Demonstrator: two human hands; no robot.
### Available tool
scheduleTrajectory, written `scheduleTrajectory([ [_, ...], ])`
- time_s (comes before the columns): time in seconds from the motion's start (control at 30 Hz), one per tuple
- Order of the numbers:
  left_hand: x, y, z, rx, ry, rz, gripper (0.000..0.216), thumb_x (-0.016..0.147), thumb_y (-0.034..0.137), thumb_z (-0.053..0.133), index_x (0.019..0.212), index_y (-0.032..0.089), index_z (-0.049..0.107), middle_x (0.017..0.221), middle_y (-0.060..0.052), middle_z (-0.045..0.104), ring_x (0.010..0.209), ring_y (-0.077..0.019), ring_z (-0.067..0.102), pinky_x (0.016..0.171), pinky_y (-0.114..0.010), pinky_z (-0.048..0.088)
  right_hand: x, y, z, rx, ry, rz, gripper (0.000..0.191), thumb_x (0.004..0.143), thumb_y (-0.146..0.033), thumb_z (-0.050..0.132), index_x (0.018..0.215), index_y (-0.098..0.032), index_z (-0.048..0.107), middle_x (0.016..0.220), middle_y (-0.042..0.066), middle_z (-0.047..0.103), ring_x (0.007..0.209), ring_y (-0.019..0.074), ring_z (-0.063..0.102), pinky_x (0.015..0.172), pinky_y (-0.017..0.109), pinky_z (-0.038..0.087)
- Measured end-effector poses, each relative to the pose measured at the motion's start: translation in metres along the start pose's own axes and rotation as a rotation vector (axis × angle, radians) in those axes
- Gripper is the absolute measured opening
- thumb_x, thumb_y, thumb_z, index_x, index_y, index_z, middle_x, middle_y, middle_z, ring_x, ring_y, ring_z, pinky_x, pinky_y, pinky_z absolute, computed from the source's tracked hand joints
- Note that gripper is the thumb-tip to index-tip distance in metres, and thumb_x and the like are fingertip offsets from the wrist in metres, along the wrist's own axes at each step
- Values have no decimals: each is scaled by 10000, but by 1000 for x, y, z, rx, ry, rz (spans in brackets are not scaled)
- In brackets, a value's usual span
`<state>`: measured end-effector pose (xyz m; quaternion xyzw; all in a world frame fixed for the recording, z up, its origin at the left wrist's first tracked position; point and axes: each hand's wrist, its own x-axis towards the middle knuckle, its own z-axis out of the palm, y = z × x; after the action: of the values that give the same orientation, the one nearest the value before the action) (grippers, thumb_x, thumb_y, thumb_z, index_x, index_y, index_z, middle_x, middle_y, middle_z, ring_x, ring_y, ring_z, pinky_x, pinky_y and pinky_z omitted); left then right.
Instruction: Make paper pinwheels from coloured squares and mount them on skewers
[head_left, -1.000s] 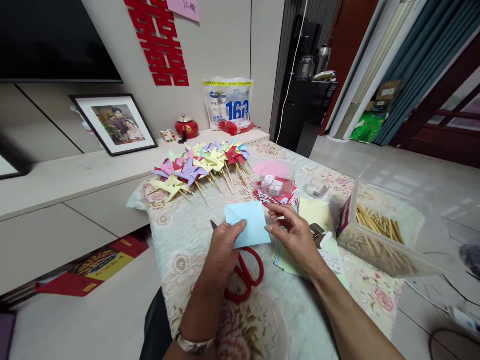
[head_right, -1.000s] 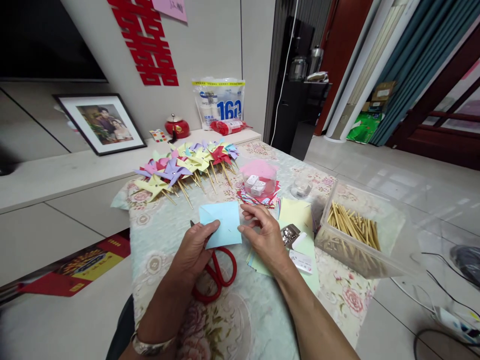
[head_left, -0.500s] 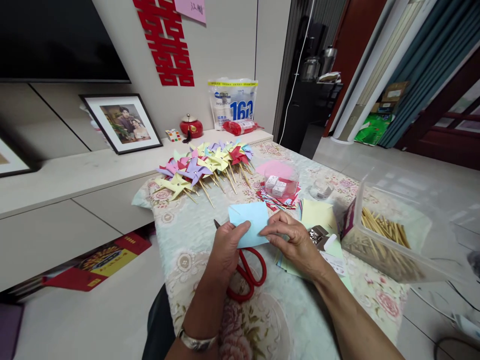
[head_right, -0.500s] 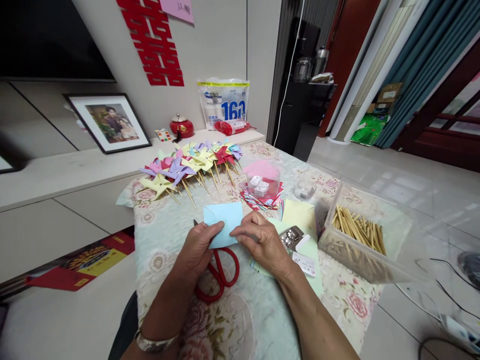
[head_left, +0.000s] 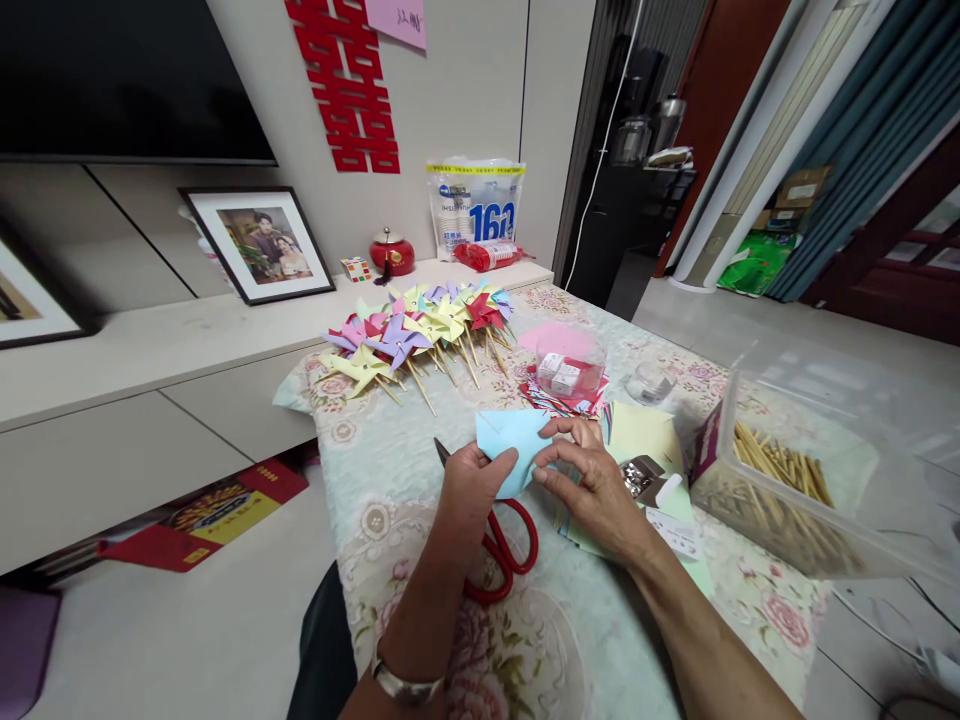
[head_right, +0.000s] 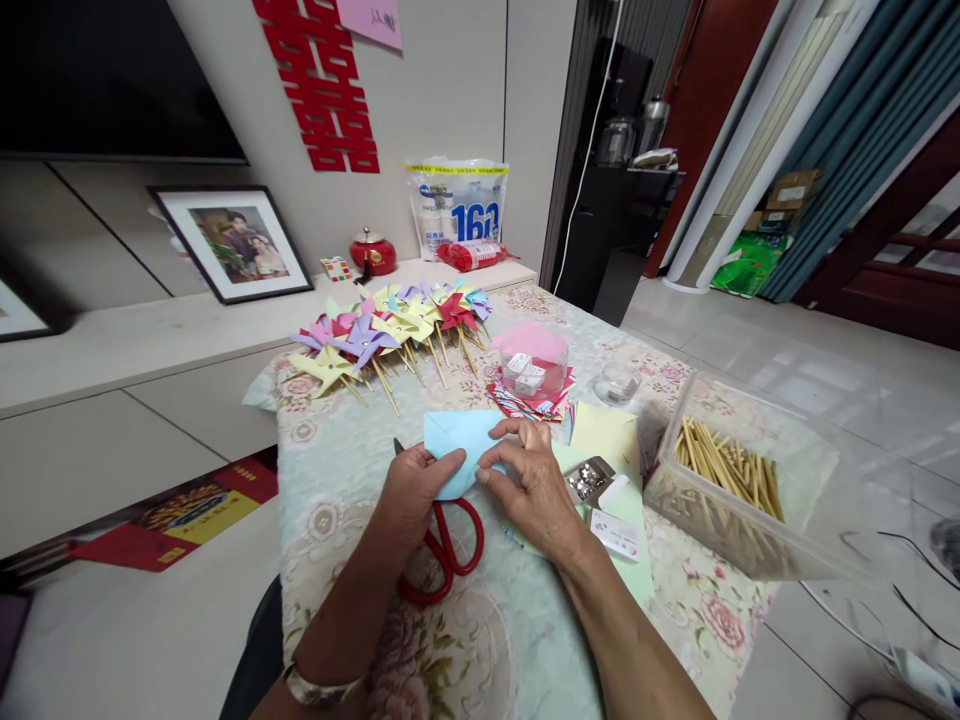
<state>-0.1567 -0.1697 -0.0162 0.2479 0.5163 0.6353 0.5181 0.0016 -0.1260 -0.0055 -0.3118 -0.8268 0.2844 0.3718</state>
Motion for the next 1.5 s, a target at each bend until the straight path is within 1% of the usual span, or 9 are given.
scheduleTrajectory([
  [0.1,-1,2,2,26,5,-9,278,605,274,789,820,106,739,667,-24,734,548,-134,599,558,-238,467,0,-1,3,-3,24,24,65,884,-231,662,835,-224,706,1097,76,568,1101,275,478,957,455,366],
  [0.23,-4,4,6,37,13,0,208,579,253,776,733,128,714,602,12,687,530,-119,567,531,-221,438,1,-1,5,-27,30,72,78,864,-216,661,793,-211,691,998,69,577,1033,266,490,914,432,380],
  [0.43,-6,6,9,62,-15,0,180,544,249,766,665,143,684,582,32,645,518,-101,513,520,-214,409,1,0,6,-38,31,128,103,846,-213,653,748,-198,680,1032,81,583,1052,274,486,921,431,381],
  [0.73,-6,5,7,187,-56,19,192,550,292,741,634,146,649,523,65,527,494,-77,398,484,-207,341,0,2,6,-70,8,123,100,819,-167,652,724,-194,660,1000,79,599,1033,271,492,899,422,398],
  [0.83,-3,1,6,245,-66,42,180,575,305,717,636,152,644,509,71,495,479,-78,379,481,-213,333,1,1,6,-84,-6,137,123,816,-150,648,703,-200,646,986,73,605,1024,266,496,894,416,406],
  [0.97,2,-12,0,363,-87,101,181,614,323,707,676,157,668,522,58,520,493,-100,428,491,-221,342,1,0,7,-97,-25,148,143,814,-135,642,690,-207,634,976,68,611,1022,262,504,888,406,412],
  [1.13,5,-18,-3,450,-35,153,160,627,314,697,672,165,660,518,58,515,500,-107,438,492,-222,341,1,0,7,-73,-27,161,121,809,-149,653,702,-205,642,967,67,619,1028,263,508,900,409,399],
  [1.3,0,-3,4,330,10,97,173,613,312,696,602,169,598,503,74,482,479,-84,385,481,-215,338,1,0,6,3,-8,219,125,832,-211,647,708,-208,661,986,60,619,1034,254,522,922,412,383],
  [1.5,-4,3,7,130,-18,2,219,556,306,772,635,144,649,535,46,580,489,-83,440,473,-204,355,1,1,6,34,18,231,127,820,-215,626,698,-204,657,1005,64,619,1053,256,525,935,415,376],
])
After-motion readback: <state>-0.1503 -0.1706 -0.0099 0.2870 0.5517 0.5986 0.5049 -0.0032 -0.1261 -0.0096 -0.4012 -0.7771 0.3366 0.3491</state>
